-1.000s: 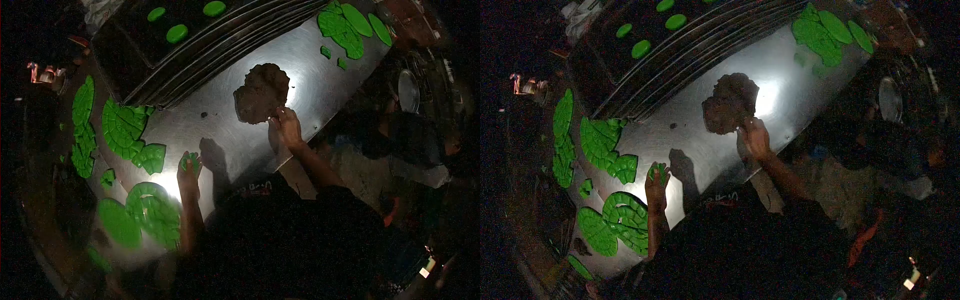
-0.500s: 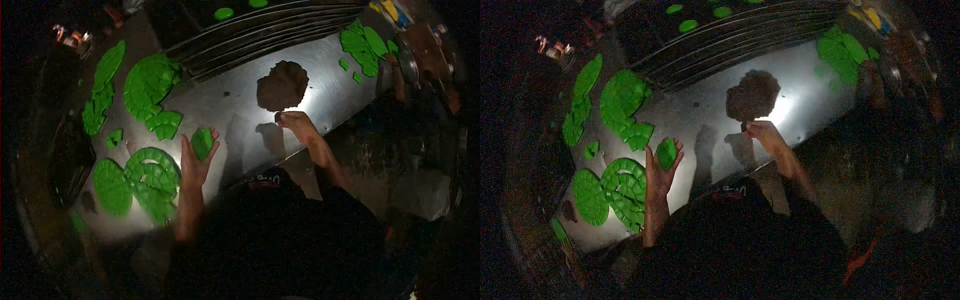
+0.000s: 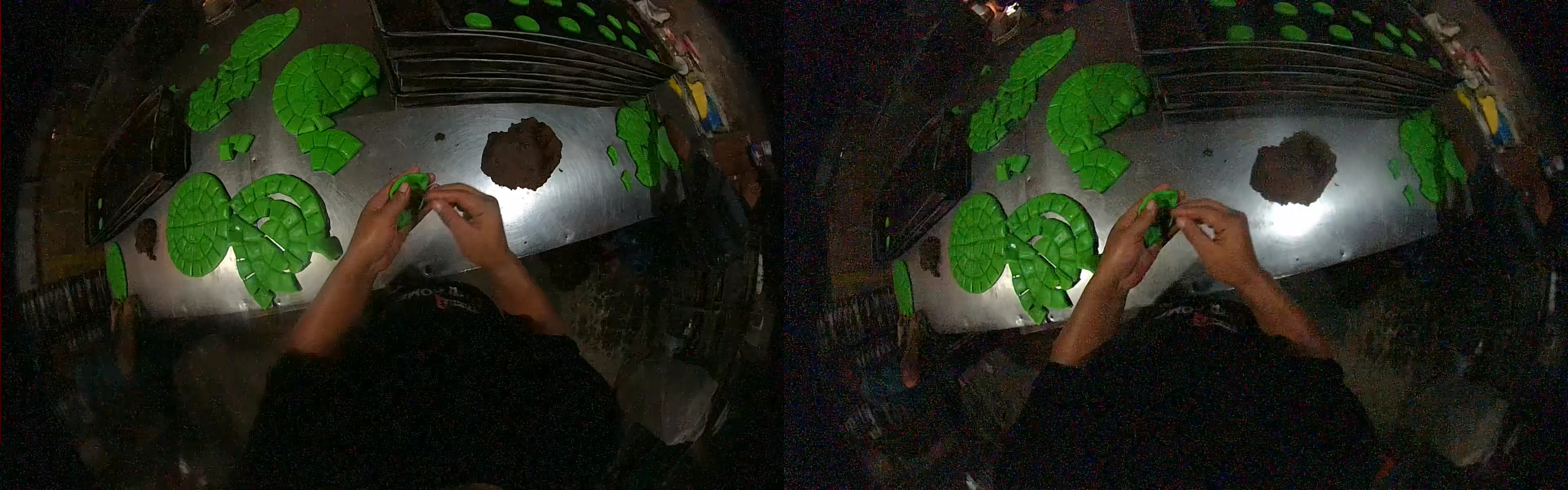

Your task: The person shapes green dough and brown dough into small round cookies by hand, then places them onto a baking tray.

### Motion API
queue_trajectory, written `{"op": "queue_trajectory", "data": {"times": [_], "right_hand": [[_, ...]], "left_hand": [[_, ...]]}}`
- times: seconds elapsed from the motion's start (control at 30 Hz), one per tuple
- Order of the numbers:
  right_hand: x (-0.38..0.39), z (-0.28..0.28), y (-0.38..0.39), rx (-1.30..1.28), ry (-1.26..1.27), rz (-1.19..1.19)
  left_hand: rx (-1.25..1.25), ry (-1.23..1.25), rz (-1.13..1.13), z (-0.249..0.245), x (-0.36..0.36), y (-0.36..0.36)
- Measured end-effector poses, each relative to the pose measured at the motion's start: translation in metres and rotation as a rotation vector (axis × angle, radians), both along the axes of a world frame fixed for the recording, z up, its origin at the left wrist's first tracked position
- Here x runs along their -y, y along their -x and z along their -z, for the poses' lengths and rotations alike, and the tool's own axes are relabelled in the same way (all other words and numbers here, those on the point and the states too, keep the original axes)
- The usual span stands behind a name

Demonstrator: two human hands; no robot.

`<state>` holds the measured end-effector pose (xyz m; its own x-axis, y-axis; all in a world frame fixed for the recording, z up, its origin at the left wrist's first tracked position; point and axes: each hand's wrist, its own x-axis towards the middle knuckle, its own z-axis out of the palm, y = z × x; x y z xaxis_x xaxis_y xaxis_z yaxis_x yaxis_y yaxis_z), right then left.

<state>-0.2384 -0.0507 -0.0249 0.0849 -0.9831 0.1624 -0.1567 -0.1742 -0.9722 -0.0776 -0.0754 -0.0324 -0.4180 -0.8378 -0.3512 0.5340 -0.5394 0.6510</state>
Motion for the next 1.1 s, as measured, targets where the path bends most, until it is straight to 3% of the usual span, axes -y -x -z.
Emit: {"op": "queue_trajectory", "data": {"times": [0.13,0.2,0.23,0.27,0.33,0.47,0.57,0.6,0.73,0.87,0.93,1.03,1.1], "right_hand": [[0.039,-0.009,0.027,-0.231,0.055,0.077],[0.059,-0.001,0.040,-0.283,-0.020,-0.266],[0.063,0.000,0.041,-0.280,-0.020,-0.270],[0.064,0.000,0.035,-0.354,0.174,-0.175],[0.061,-0.007,0.013,-0.438,0.503,-0.015],[0.061,0.014,0.003,-0.472,0.468,-0.155],[0.078,0.012,0.015,-0.508,0.488,-0.138],[0.081,0.010,0.018,-0.534,0.499,-0.141],[0.089,-0.004,0.019,-0.545,0.502,-0.206],[0.084,-0.007,0.019,-0.593,0.617,-0.199],[0.079,-0.018,0.020,-0.452,0.664,-0.291],[0.059,-0.047,0.009,-0.240,0.508,-0.125],[0.050,-0.062,0.006,-0.237,0.395,-0.076]], "left_hand": [[-0.072,-0.012,0.068,-0.008,0.001,0.005],[-0.037,-0.011,0.036,-0.010,0.004,0.016],[-0.003,-0.009,-0.001,-0.010,0.007,0.021],[0.001,-0.012,-0.006,-0.006,0.013,0.025],[-0.120,-0.112,-0.229,0.006,0.028,0.029],[-0.224,-0.255,-0.263,0.009,0.056,0.026],[-0.288,-0.186,0.201,0.002,0.073,0.009],[-0.081,-0.019,0.307,-0.002,0.076,0.007],[0.103,0.019,0.372,-0.018,0.086,-0.003],[-0.036,0.034,0.494,-0.013,0.086,-0.027],[0.317,0.287,0.512,-0.035,0.080,-0.021],[0.140,0.415,0.326,-0.039,0.059,-0.026],[0.134,0.566,0.273,-0.045,0.047,-0.026]]}}
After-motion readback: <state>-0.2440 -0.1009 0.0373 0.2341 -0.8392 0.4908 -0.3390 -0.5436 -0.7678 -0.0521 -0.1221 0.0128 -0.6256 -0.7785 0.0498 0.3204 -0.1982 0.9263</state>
